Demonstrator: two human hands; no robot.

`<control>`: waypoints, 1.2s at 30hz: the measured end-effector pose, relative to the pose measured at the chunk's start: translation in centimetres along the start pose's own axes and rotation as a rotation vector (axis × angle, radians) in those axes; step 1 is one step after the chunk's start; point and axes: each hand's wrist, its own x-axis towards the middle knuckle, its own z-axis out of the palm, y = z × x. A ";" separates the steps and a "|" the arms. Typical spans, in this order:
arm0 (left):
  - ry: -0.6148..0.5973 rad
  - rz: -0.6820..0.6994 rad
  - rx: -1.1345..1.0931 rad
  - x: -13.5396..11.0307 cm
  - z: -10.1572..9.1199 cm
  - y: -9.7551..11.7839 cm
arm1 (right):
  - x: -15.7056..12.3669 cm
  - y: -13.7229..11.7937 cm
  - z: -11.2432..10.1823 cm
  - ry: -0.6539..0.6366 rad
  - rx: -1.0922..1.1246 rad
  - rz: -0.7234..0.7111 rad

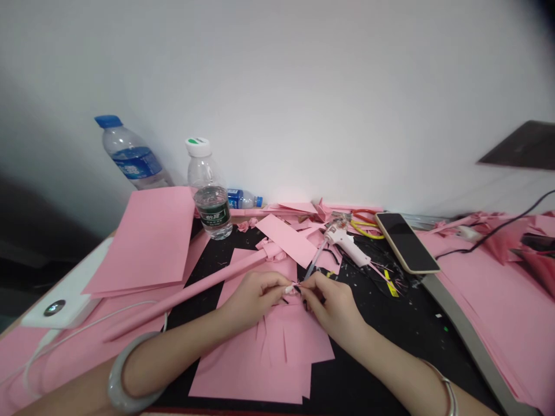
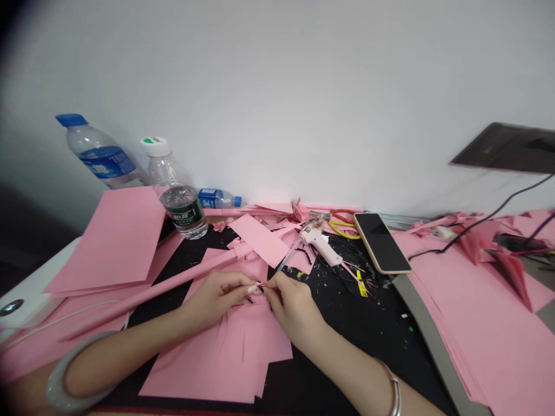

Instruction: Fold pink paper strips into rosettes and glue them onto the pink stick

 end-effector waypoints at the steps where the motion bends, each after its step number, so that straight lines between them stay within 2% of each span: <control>1: -0.003 0.001 -0.003 0.0 0.0 0.0 | 0.0 0.0 0.0 -0.001 0.004 0.003; 36: -0.008 0.011 -0.011 -0.1 0.0 -0.1 | 0.3 0.0 0.1 -0.003 0.008 0.005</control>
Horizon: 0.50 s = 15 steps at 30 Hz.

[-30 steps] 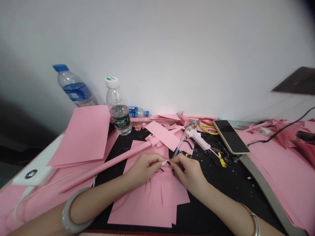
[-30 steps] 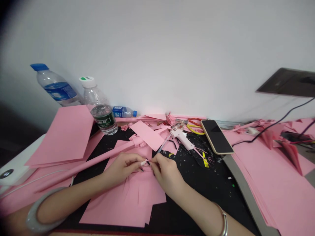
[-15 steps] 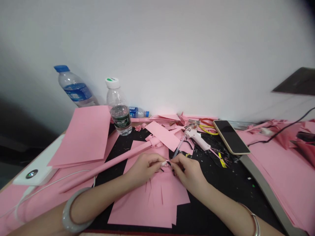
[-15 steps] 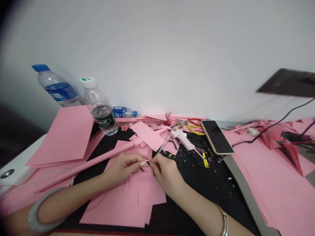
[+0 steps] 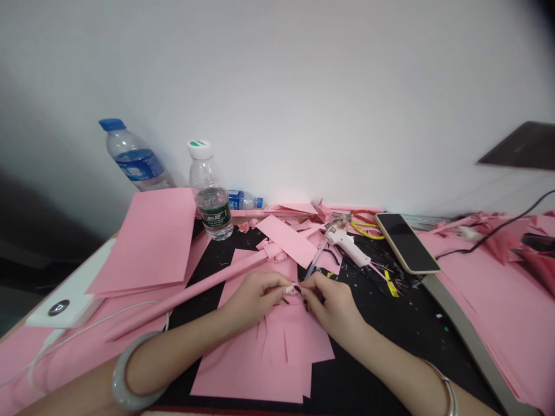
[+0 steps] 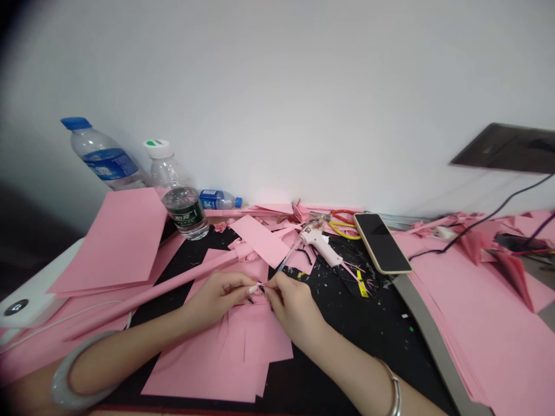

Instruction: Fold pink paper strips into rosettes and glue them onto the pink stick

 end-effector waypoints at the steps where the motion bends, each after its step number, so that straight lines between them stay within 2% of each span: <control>1: -0.001 0.000 -0.004 0.0 0.0 0.0 | 0.0 0.0 0.0 0.001 0.002 -0.001; 8: 0.024 -0.006 0.006 0.1 0.2 0.1 | 0.1 0.0 0.0 -0.005 0.020 0.028; 15: 0.087 -0.105 -0.140 0.2 0.2 -0.2 | 0.1 0.5 0.1 -0.033 0.103 0.061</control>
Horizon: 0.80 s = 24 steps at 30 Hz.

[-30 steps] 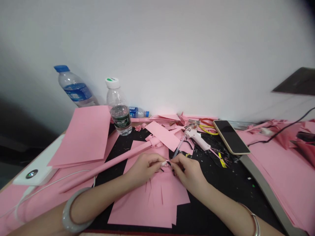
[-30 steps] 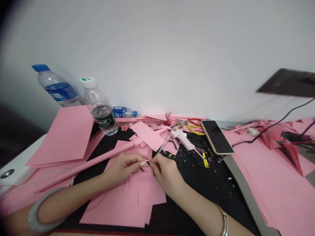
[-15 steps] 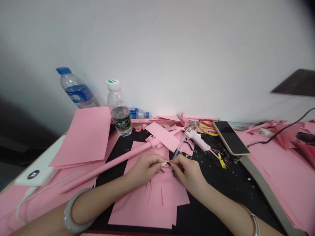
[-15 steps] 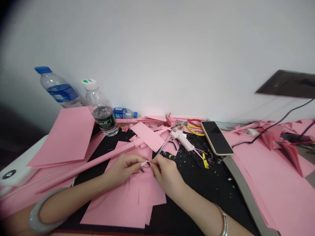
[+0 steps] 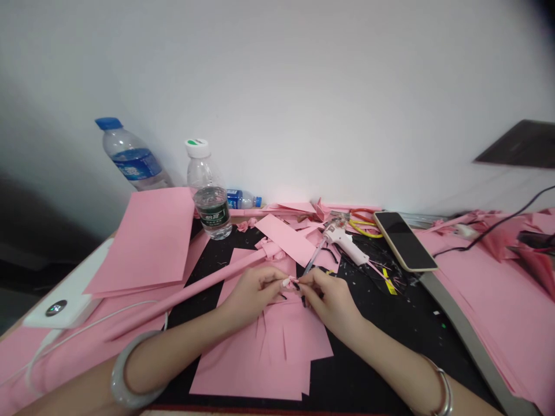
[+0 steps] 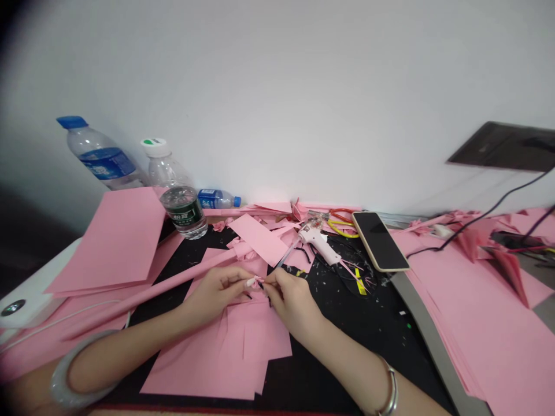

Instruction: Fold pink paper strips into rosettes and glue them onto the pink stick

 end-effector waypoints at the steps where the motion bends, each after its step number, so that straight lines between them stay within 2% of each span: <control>1: 0.004 -0.006 -0.009 0.0 0.0 0.0 | 0.0 0.0 0.0 -0.001 -0.002 0.003; 24: -0.031 0.144 0.196 -0.2 -0.1 0.1 | -0.1 -0.6 0.0 0.011 -0.019 0.015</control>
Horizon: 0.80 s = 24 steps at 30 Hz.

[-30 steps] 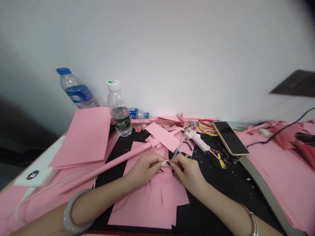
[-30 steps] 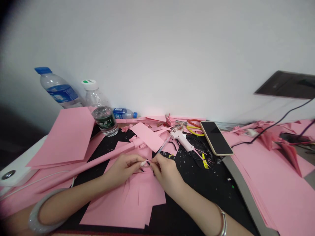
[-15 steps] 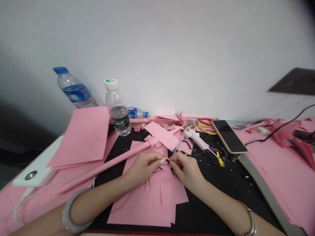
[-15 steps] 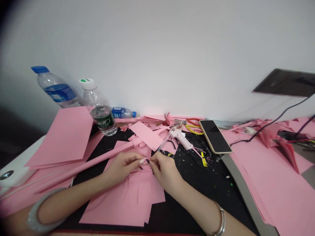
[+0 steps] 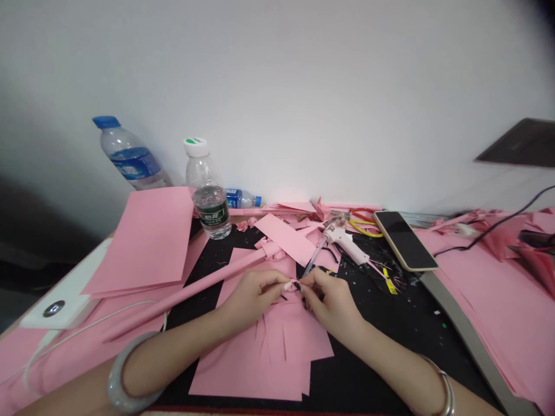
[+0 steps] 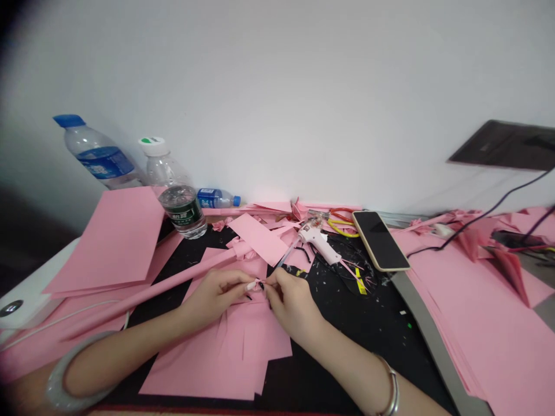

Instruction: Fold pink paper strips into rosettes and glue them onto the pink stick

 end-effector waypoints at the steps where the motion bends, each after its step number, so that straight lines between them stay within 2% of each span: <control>1: -0.001 0.000 0.000 0.0 0.0 0.0 | 0.0 0.0 0.0 0.001 0.000 -0.001; 12: 0.039 -0.121 -0.119 0.1 0.3 0.5 | 0.2 0.4 0.1 -0.016 0.028 0.010; 24: 0.020 -0.031 -0.035 0.0 0.0 0.0 | 0.0 0.3 0.2 -0.007 0.012 0.009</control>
